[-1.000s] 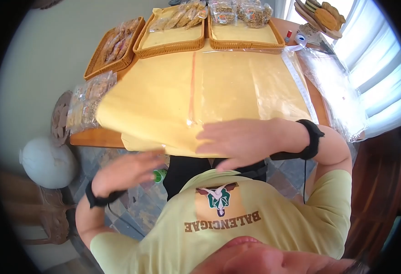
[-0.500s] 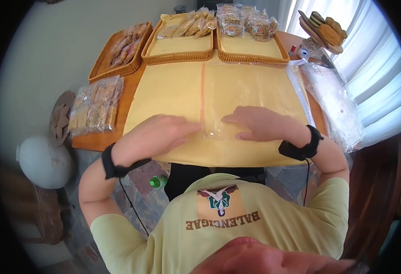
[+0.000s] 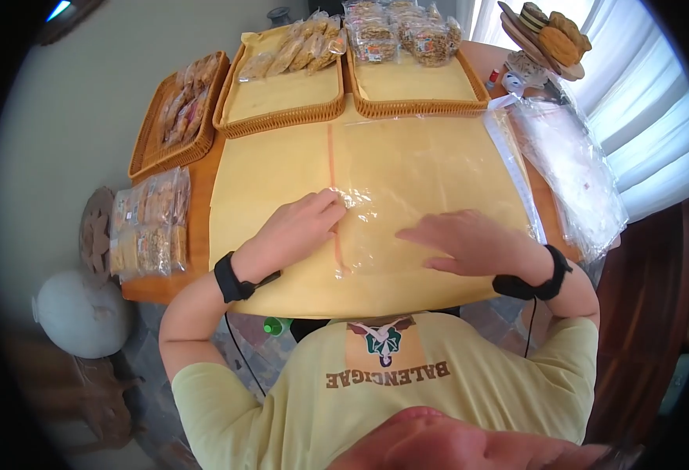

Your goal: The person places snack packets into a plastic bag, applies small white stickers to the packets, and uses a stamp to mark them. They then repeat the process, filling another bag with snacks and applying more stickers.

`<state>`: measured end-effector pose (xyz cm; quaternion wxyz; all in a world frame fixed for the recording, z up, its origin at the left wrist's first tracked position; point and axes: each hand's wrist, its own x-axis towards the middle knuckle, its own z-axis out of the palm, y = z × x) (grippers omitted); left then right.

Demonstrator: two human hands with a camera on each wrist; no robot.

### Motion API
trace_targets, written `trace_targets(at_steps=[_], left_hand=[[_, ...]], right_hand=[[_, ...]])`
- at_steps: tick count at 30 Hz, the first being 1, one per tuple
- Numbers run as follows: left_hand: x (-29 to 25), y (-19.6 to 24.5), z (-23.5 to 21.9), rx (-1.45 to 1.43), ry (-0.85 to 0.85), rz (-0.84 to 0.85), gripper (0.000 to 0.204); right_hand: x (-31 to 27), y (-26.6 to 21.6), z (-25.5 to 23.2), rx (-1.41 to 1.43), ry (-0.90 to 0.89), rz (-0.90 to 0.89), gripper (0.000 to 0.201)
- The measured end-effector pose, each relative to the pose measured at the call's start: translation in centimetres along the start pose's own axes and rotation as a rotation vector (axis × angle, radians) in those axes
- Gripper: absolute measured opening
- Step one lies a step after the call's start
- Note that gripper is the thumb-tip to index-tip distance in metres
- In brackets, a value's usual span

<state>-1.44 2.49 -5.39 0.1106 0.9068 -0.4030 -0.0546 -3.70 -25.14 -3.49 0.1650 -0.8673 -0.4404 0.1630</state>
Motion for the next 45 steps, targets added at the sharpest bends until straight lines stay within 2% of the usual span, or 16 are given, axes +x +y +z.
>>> trace_targets(at_steps=[4, 6, 10, 12, 16, 18, 21, 25, 27, 31, 34, 36, 40, 41, 43, 45], left_hand=[[0.2, -0.3, 1.5, 0.056, 0.089, 0.177, 0.042], [0.1, -0.3, 1.2, 0.07, 0.086, 0.182, 0.043], [-0.2, -0.9, 0.3, 0.088, 0.032, 0.185, 0.043], [-0.1, -1.0, -0.1, 0.077, 0.014, 0.178, 0.04], [0.1, -1.5, 0.5, 0.065, 0.077, 0.2, 0.026], [0.3, -1.5, 0.5, 0.074, 0.054, 0.166, 0.026], [0.8, -1.2, 0.4, 0.127, 0.002, 0.144, 0.027], [1.4, 0.2, 0.2, 0.284, -0.056, 0.135, 0.03], [1.4, 0.0, 0.3, 0.269, -0.072, 0.131, 0.034], [1.3, -0.2, -0.1, 0.235, -0.135, 0.073, 0.048], [1.6, -0.6, 0.2, 0.24, -0.098, 0.088, 0.054], [1.8, -0.2, -0.9, 0.224, -0.171, 0.071, 0.054], [2.0, 0.8, -2.0, 0.069, -0.267, 0.024, 0.049], [1.9, 0.8, -1.7, 0.061, -0.268, 0.015, 0.049], [1.6, 0.3, -0.7, -0.053, -0.113, 0.051, 0.039], [1.5, 0.0, -0.4, -0.114, -0.096, 0.019, 0.034]], right_hand=[[5.9, 1.1, -0.3, -0.11, 0.063, -0.006, 0.047], [8.6, 2.3, 0.2, -0.187, 0.099, -0.074, 0.039], [10.6, 2.7, 0.7, -0.151, 0.072, -0.042, 0.032], [10.8, 2.3, 0.2, -0.183, -0.057, -0.016, 0.029], [10.8, 2.6, -0.2, -0.09, -0.103, -0.068, 0.031], [10.6, 3.6, 0.7, 0.035, 0.088, -0.096, 0.03], [10.8, 4.2, 0.8, 0.054, 0.153, -0.005, 0.029], [11.2, 4.9, -0.3, 0.071, 0.097, 0.06, 0.028], [11.3, 5.7, -0.1, 0.051, 0.071, -0.066, 0.023], [11.2, 6.6, 0.1, 0.054, -0.009, -0.067, 0.019], [10.2, 6.6, 0.0, 0.095, -0.019, -0.036, 0.019], [9.1, 6.8, 0.4, 0.111, 0.114, -0.123, 0.028], [7.7, 5.7, 0.5, 0.104, 0.144, -0.081, 0.039], [7.9, 5.8, 0.7, 0.067, 0.135, -0.106, 0.042], [8.2, 5.6, 0.8, 0.026, 0.115, -0.145, 0.045], [8.5, 5.2, 0.6, 0.049, 0.105, -0.156, 0.04]])
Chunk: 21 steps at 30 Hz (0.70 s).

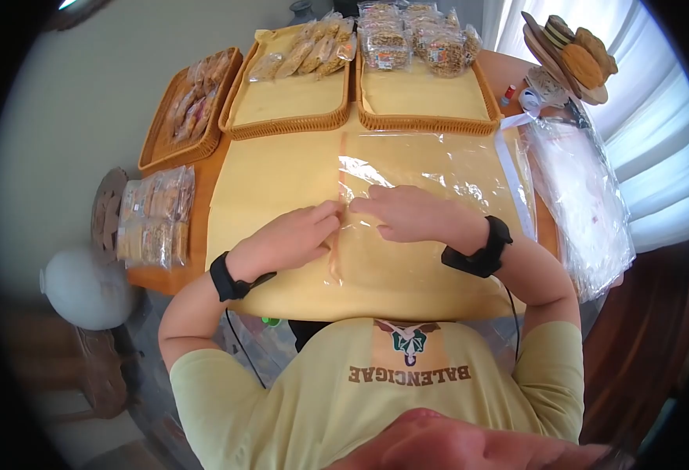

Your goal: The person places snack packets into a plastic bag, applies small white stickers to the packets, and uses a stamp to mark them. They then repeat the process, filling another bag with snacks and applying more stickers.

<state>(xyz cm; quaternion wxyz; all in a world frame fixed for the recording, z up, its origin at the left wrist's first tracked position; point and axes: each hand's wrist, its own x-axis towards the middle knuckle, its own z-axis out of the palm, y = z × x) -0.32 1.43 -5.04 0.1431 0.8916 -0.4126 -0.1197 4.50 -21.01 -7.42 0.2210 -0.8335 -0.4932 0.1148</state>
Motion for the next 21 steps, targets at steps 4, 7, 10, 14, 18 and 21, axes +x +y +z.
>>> trace_targets(at_steps=[4, 7, 10, 14, 18, 21], left_hand=[[-0.2, -0.9, 0.1, -0.177, 0.103, 0.069, 0.024], [-1.0, -0.9, -0.1, -0.262, 0.062, -0.024, 0.024], [-2.1, 0.3, 0.0, -0.23, 0.086, -0.04, 0.023], [-3.0, 1.4, 0.0, -0.215, 0.108, 0.052, 0.024], [-3.5, 1.7, 0.7, -0.131, 0.135, 0.109, 0.02], [-3.2, 1.4, 1.0, 0.016, 0.143, 0.216, 0.013]], right_hand=[[0.7, 0.1, 0.0, -0.016, -0.064, -0.017, 0.033], [0.7, 0.5, 0.4, -0.021, -0.015, -0.089, 0.027], [0.4, 0.0, 0.1, -0.08, -0.032, -0.002, 0.022], [-1.4, -1.3, 0.0, -0.127, 0.049, 0.006, 0.032], [-3.5, -4.0, 0.2, -0.109, 0.076, 0.076, 0.045], [-4.3, -6.3, 1.3, -0.099, 0.135, 0.031, 0.048]])
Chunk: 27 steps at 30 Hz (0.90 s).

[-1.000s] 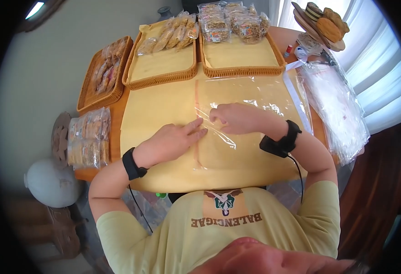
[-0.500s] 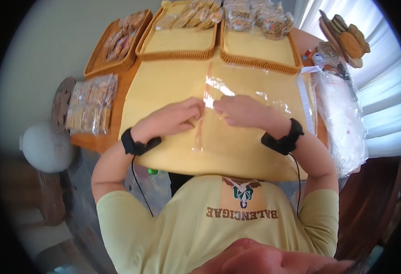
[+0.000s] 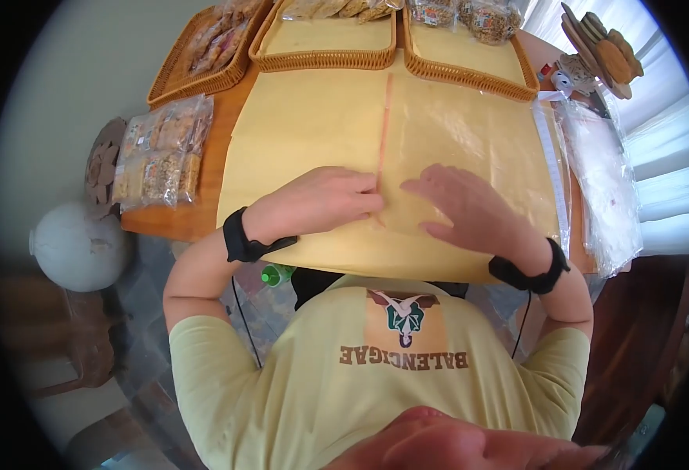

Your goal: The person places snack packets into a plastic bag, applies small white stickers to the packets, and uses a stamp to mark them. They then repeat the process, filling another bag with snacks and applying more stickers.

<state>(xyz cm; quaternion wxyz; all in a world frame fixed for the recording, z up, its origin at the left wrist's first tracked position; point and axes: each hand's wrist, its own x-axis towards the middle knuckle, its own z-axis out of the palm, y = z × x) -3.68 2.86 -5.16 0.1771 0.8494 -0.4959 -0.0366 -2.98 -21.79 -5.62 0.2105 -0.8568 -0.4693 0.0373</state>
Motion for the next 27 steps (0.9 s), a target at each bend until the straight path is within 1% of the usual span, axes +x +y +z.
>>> trace_targets(at_steps=[2, 4, 5, 6, 7, 8, 9, 10, 11, 12, 13, 14, 16, 17, 18, 19, 20, 22, 23, 24, 25, 26, 27], left_hand=[[0.1, -0.2, 0.1, 0.016, 0.02, 0.045, 0.009], [0.2, -0.3, 0.2, -0.014, 0.065, 0.036, 0.007], [0.2, -0.4, 0.3, -0.038, 0.095, 0.027, 0.006], [0.3, -0.4, 0.2, -0.04, 0.098, 0.032, 0.006], [0.4, -0.3, 0.0, -0.064, 0.073, 0.002, 0.008], [0.4, -0.3, -0.1, -0.088, 0.048, -0.03, 0.01], [0.5, -0.4, -0.1, -0.088, 0.048, -0.028, 0.01], [0.5, -0.5, -0.2, -0.101, 0.027, -0.023, 0.015], [0.5, -0.6, -0.2, -0.114, 0.006, -0.019, 0.021], [0.5, -0.7, -0.2, -0.115, 0.004, -0.02, 0.021], [0.6, -0.8, -0.4, -0.145, -0.023, -0.042, 0.026], [0.7, -0.8, -0.5, -0.174, -0.05, -0.061, 0.031], [0.8, -0.6, -0.9, -0.183, -0.049, -0.085, 0.033], [0.9, -0.5, -1.0, -0.185, -0.044, -0.113, 0.035], [1.0, -0.5, -1.2, -0.179, -0.036, -0.107, 0.035], [1.2, -0.5, -1.4, -0.159, 0.02, -0.112, 0.036], [1.3, -0.5, -1.4, -0.147, 0.066, -0.125, 0.036], [1.6, -0.4, -1.7, -0.128, 0.087, -0.143, 0.035], [1.8, -0.3, -1.9, -0.111, 0.101, -0.169, 0.035], [1.8, -0.3, -1.9, -0.109, 0.103, -0.165, 0.035], [1.8, -0.2, -1.9, -0.148, 0.144, -0.198, 0.034], [1.8, -0.2, -2.0, -0.188, 0.185, -0.232, 0.034], [1.9, -0.4, -1.8, -0.184, 0.186, -0.228, 0.034]], right_hand=[[-0.4, -1.5, 0.4, 0.003, -0.036, 0.014, 0.05], [-0.4, -2.5, 0.8, 0.003, 0.042, -0.005, 0.05], [-0.2, -2.5, 1.0, -0.003, 0.038, -0.003, 0.05], [-0.2, -2.4, 1.4, -0.054, 0.025, 0.036, 0.047], [-0.1, -2.5, 1.6, -0.101, 0.013, 0.077, 0.044], [0.0, -2.7, 1.6, -0.102, 0.013, 0.081, 0.044], [0.1, -2.9, 1.7, -0.141, 0.036, 0.055, 0.04], [0.3, -3.1, 1.8, -0.178, 0.058, 0.028, 0.036], [0.4, -3.4, 2.1, -0.177, 0.058, 0.027, 0.036], [0.4, -3.5, 2.5, -0.243, 0.045, 0.041, 0.031], [0.4, -3.5, 2.8, -0.308, 0.032, 0.057, 0.026], [0.4, -3.3, 2.9, -0.307, 0.032, 0.062, 0.026], [0.7, -2.6, 2.9, -0.231, 0.111, 0.063, 0.016], [0.9, -2.2, 2.4, -0.239, 0.112, 0.062, 0.016], [1.0, -1.7, 1.6, 0.005, 0.186, 0.119, 0.011], [1.2, -1.1, 0.7, 0.236, 0.259, 0.172, 0.007], [1.2, -0.6, 0.2, 0.226, 0.259, 0.172, 0.007], [1.3, 0.2, -0.3, 0.47, 0.215, 0.308, 0.004], [1.4, 0.5, -0.4, 0.466, 0.215, 0.308, 0.004], [1.5, 0.7, -0.5, 0.526, 0.196, 0.325, 0.003], [1.5, 0.9, -0.5, 0.587, 0.178, 0.343, 0.003], [1.6, 1.1, -0.4, 0.586, 0.184, 0.343, 0.003], [1.6, 1.5, -0.3, 0.73, 0.161, 0.375, 0.004]])
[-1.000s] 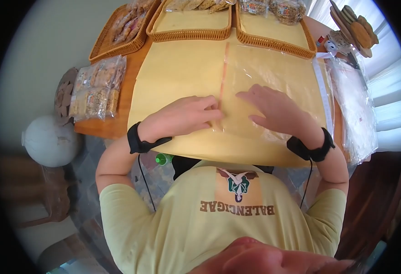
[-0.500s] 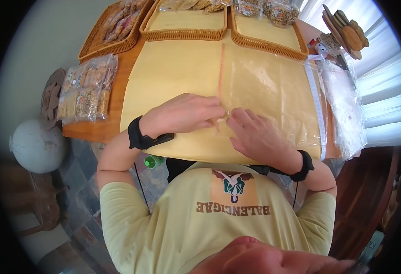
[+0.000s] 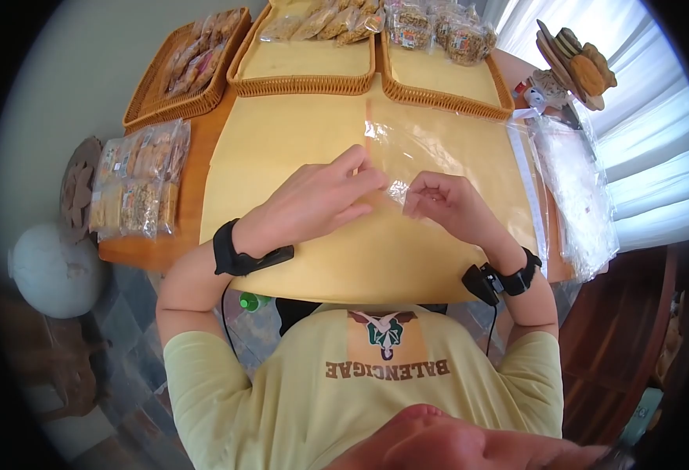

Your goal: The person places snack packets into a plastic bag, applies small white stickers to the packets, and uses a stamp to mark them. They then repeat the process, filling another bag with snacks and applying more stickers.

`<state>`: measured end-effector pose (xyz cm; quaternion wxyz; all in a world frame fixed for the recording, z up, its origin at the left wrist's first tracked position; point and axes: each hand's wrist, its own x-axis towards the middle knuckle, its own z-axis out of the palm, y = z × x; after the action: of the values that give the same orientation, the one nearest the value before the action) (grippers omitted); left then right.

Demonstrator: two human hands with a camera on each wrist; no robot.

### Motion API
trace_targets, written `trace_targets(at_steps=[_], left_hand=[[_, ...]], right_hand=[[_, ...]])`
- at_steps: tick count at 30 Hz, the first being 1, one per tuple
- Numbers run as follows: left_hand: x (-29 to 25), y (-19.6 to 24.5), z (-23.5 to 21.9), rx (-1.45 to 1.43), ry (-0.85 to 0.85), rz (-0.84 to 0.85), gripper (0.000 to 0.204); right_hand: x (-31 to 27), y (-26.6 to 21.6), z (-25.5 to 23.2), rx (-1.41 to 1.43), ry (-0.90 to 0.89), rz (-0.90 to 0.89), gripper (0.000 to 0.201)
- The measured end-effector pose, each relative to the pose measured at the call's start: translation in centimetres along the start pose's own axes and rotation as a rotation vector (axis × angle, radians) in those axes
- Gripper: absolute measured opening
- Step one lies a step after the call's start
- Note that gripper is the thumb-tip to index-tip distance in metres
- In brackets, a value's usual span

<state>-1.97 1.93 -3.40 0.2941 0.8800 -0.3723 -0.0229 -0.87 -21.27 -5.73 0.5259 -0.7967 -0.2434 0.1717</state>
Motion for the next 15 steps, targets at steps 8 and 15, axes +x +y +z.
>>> trace_targets(at_steps=[8, 15], left_hand=[[0.8, -0.4, 1.1, 0.13, 0.01, 0.121, 0.029], [1.1, -1.8, 1.3, -0.068, 0.222, 0.121, 0.013]], right_hand=[[0.9, 0.5, -0.2, 0.291, -0.1, 0.129, 0.01], [0.8, 0.6, -0.4, 0.339, -0.084, 0.142, 0.01]])
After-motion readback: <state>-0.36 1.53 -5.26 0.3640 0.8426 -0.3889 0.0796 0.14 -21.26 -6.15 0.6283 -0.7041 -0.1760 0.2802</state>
